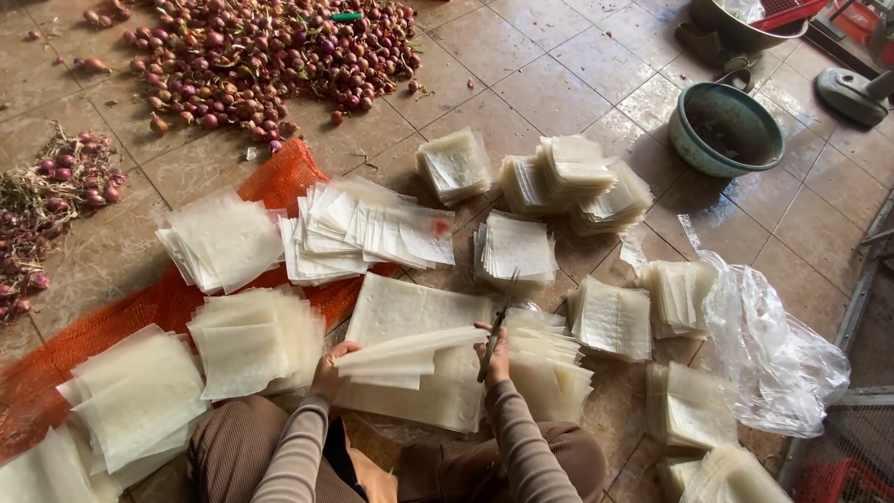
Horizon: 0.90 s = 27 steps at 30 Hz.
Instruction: Cutting stacks of thin translucent sheets into smaller rectangular pieces using scissors while sitting on the floor.
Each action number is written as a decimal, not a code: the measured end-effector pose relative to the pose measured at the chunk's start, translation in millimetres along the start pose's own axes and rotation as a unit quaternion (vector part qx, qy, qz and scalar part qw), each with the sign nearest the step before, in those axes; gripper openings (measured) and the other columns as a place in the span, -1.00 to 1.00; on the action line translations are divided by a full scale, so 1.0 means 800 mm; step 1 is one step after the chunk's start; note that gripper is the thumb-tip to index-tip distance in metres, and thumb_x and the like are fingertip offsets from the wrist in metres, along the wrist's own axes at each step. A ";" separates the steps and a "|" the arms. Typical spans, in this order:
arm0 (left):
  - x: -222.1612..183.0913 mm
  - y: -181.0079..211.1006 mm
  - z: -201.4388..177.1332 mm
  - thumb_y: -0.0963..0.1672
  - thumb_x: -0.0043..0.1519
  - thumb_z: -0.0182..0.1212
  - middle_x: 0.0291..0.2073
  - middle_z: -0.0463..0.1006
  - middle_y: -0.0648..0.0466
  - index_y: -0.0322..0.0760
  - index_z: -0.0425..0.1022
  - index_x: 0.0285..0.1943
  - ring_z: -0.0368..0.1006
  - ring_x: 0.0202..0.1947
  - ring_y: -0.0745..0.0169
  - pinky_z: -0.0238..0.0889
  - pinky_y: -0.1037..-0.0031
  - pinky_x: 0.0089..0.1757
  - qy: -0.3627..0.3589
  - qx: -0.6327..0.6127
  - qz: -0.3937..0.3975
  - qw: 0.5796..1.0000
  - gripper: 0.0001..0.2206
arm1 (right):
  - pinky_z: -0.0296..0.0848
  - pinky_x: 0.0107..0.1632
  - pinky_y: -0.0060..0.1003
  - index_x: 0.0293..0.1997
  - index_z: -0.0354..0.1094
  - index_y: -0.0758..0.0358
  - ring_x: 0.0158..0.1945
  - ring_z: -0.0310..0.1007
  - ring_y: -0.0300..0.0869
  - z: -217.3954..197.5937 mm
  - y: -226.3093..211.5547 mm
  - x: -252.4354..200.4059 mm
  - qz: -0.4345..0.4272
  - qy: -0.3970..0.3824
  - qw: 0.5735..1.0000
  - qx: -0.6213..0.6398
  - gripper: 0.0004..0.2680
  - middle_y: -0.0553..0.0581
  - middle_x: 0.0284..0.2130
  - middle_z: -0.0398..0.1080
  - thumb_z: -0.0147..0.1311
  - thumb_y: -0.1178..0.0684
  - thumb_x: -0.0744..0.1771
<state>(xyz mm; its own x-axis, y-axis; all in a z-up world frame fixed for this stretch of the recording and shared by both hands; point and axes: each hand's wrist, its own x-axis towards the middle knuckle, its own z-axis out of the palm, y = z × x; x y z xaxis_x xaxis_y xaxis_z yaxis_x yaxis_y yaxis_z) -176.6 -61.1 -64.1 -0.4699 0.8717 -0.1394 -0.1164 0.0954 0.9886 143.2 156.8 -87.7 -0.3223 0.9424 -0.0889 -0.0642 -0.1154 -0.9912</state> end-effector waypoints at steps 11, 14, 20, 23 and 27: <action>-0.027 0.074 0.020 -0.24 -0.01 0.57 0.30 0.14 -0.12 -0.23 0.10 0.45 0.15 0.22 -0.19 0.11 0.02 0.15 0.092 -0.237 -0.204 0.945 -0.16 | 0.38 -0.20 -0.03 -0.11 0.25 -0.03 -0.26 0.50 0.11 0.096 -0.251 0.001 -0.044 -0.067 0.941 -0.328 -0.73 0.16 -0.39 0.46 0.33 -0.10 0.27; -0.051 0.172 0.056 -0.23 -0.02 0.55 0.60 -0.39 -0.07 -0.21 -0.37 0.64 -0.35 0.55 -0.20 -0.27 0.01 0.39 0.103 -0.283 -0.234 0.925 0.15 | 0.35 -0.23 0.12 -0.08 0.20 0.06 -0.24 0.47 0.35 0.126 -0.322 -0.033 -0.069 -0.066 0.922 -0.375 -0.77 0.35 -0.39 0.41 0.20 0.01 0.28; -0.033 0.073 0.030 -0.24 0.04 0.52 0.02 0.62 -0.10 -0.21 0.46 0.25 0.54 0.00 -0.14 0.43 -0.05 -0.01 0.121 -0.259 -0.115 0.951 -0.45 | 0.45 -0.24 -0.12 0.04 0.23 0.14 -0.17 0.50 0.04 0.080 -0.284 -0.062 -0.043 -0.001 0.974 -0.221 -0.68 0.26 -0.19 0.47 0.32 0.00 0.29; -0.033 0.100 0.012 -0.24 0.06 0.43 -0.10 0.66 -0.09 -0.26 0.47 0.19 0.60 -0.18 -0.04 0.53 0.18 -0.16 0.136 -0.232 -0.096 0.958 -0.53 | 0.33 -0.40 -0.33 -0.04 0.34 0.20 -0.35 0.35 -0.21 0.036 -0.261 -0.114 0.030 0.046 0.993 -0.108 -0.68 0.05 -0.31 0.39 0.32 -0.12 0.25; -0.029 0.115 -0.017 -0.25 0.13 0.31 -0.10 0.58 -0.07 -0.35 0.33 0.18 0.56 -0.22 0.05 0.51 0.39 -0.10 0.187 -0.228 -0.095 0.951 -0.58 | 0.06 -0.68 -0.33 0.53 0.02 0.00 -0.68 0.21 -0.18 -0.026 -0.135 -0.200 0.306 0.037 0.947 -0.089 -0.45 0.21 -0.52 0.46 0.09 -0.14 0.33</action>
<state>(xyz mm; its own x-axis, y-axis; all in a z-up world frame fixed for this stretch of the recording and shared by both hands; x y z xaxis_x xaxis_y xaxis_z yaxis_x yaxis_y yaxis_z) -188.6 -79.2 29.6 -0.6705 0.6196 -0.4080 -0.5578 -0.0583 0.8280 221.6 25.1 31.6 -0.1800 0.7361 -0.6525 0.2750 -0.5993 -0.7519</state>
